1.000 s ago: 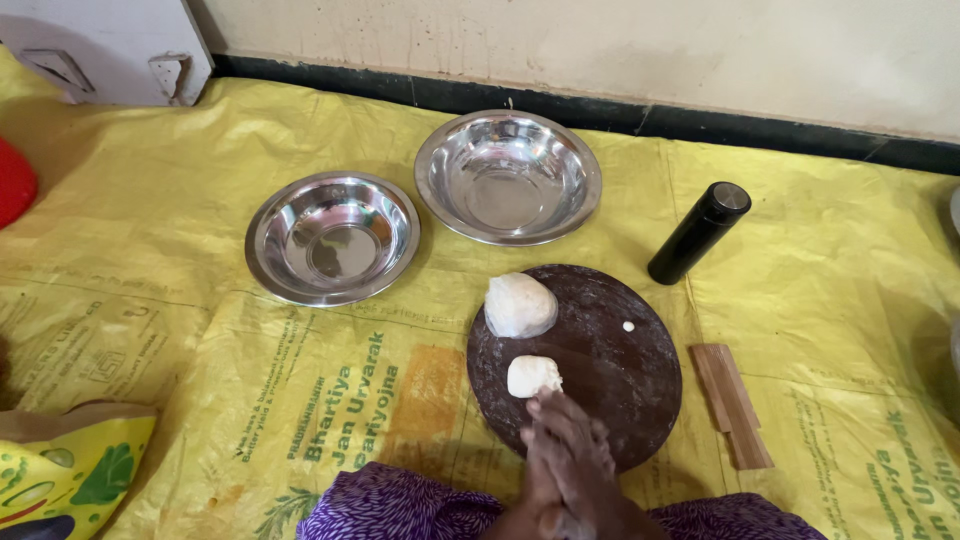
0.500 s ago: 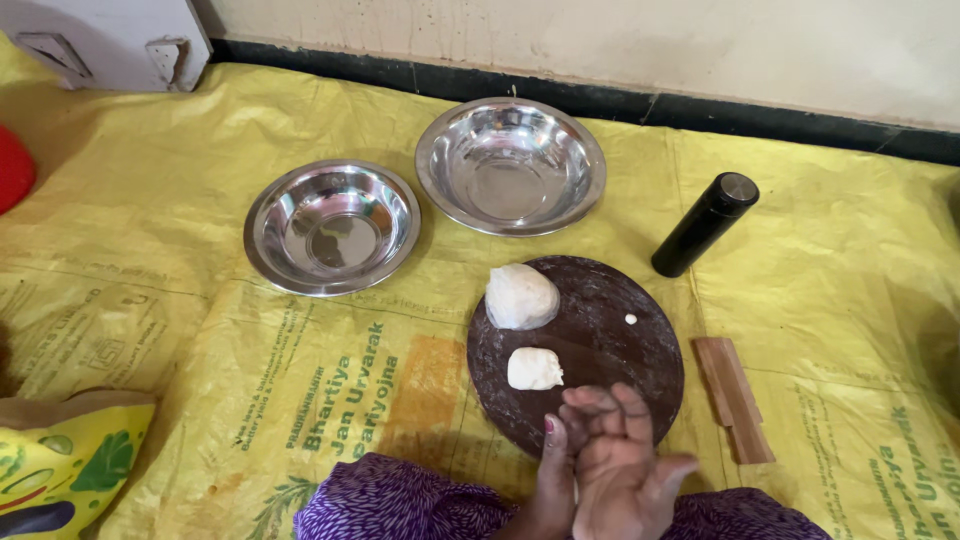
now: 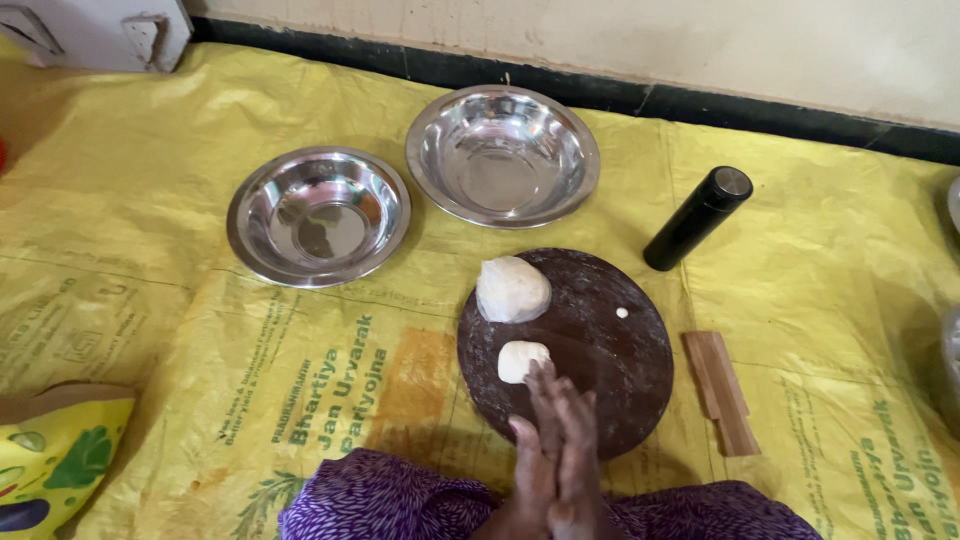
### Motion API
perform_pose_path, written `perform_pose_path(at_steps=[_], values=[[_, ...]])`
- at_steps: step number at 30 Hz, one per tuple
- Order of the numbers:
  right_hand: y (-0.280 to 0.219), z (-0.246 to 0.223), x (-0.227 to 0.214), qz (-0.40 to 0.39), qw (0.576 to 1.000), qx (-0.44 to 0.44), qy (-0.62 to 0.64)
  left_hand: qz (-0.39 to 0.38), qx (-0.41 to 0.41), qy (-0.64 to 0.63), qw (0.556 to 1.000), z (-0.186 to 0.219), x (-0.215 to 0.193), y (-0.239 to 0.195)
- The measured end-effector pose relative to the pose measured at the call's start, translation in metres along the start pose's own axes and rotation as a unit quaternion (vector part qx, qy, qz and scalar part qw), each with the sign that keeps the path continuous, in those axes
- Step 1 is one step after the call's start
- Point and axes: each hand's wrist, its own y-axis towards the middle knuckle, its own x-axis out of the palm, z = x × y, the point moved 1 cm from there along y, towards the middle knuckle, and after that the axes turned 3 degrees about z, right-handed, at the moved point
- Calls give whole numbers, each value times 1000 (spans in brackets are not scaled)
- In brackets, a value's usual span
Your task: The person sits on the floor and kneads a large lump of white dough on a wooden board. They repeatedly pinch off small pieces, roll them into balls between their palms, and place them on the board. Two metal bowls and a rolling pin are visible nearby.
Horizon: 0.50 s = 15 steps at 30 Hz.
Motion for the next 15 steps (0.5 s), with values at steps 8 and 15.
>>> perform_pose_path(at_steps=[8,15], values=[[20,-49,37,43,926,322,-191,-14,-39,-544,838,-33,-37,10],[41,-3,-14,-14,971,170,-169,-91,-129,-681,715,-41,-31,16]])
